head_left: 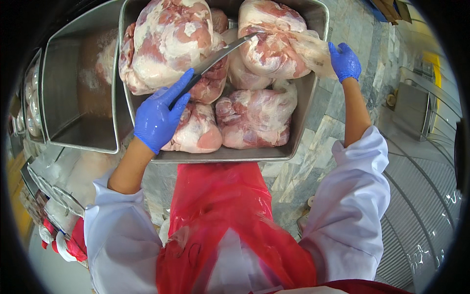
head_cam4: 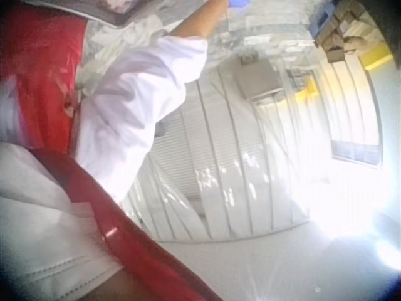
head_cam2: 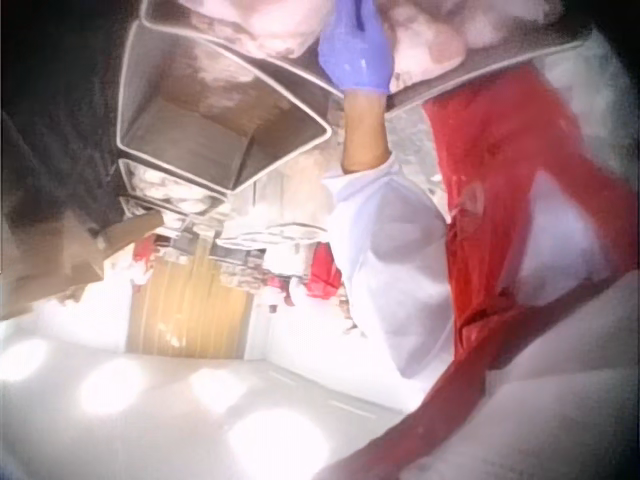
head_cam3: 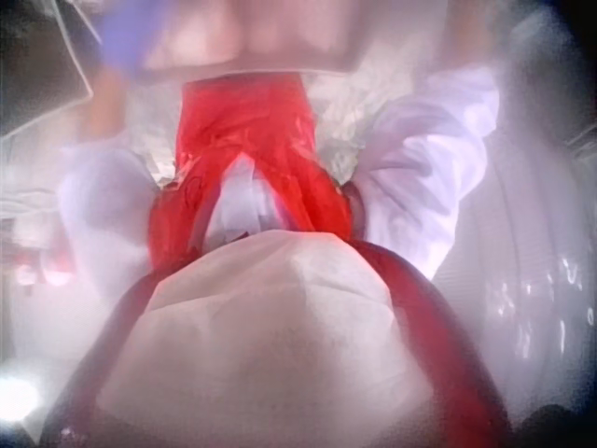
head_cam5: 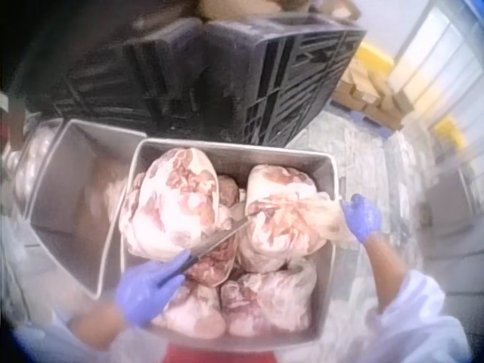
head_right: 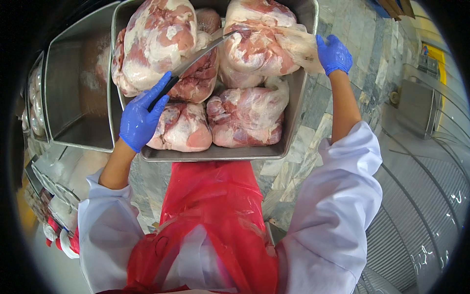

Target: The person uses a knife to trim fat and connective tissue from large pieces of raw meat in a metal tray. They handle the meat with gloved hands, repositioning the pieces to access different sides and removing excess material. The trimmed pieces are then placed into a separate tray.

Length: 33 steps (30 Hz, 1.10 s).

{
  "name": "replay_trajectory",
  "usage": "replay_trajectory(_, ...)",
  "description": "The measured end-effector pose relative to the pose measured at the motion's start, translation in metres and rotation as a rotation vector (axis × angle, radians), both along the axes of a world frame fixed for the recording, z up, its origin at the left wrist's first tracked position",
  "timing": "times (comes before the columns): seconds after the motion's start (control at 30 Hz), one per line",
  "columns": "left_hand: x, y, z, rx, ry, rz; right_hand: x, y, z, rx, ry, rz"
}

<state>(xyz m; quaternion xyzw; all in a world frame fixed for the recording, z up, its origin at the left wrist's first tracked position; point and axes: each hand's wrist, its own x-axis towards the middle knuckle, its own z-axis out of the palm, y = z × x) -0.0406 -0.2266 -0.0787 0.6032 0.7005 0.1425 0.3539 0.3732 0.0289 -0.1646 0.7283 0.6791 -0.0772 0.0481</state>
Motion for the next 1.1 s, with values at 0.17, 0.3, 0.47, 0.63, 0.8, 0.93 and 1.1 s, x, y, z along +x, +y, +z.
replay_trajectory(0.17, 0.016, 0.015, -0.005, -0.002, -0.028, -0.038, -0.043, 0.012, 0.008, 0.181, 0.059, 0.396)
replay_trajectory(0.3, 0.022, 0.013, -0.015, 0.008, -0.052, -0.037, -0.053, 0.019, -0.046, -0.141, 0.159, 0.419)
replay_trajectory(0.47, 0.025, 0.007, -0.023, -0.018, -0.035, -0.033, -0.059, 0.057, -0.039, -0.849, 0.091, 0.295)
replay_trajectory(0.63, 0.025, -0.001, -0.015, -0.141, -0.093, 0.026, -0.074, 0.041, -0.008, -0.481, -0.319, 0.667)
replay_trajectory(0.8, 0.026, -0.004, -0.019, -0.112, -0.104, 0.023, -0.047, 0.032, -0.038, -0.198, -0.134, 0.797)
replay_trajectory(0.93, 0.022, 0.005, -0.017, -0.080, -0.078, -0.038, -0.052, 0.045, -0.032, -0.145, -0.209, 1.050)
replay_trajectory(1.1, 0.028, 0.075, 0.000, 0.117, 0.150, -0.264, -0.033, 0.047, -0.039, 0.106, -0.117, 1.103)
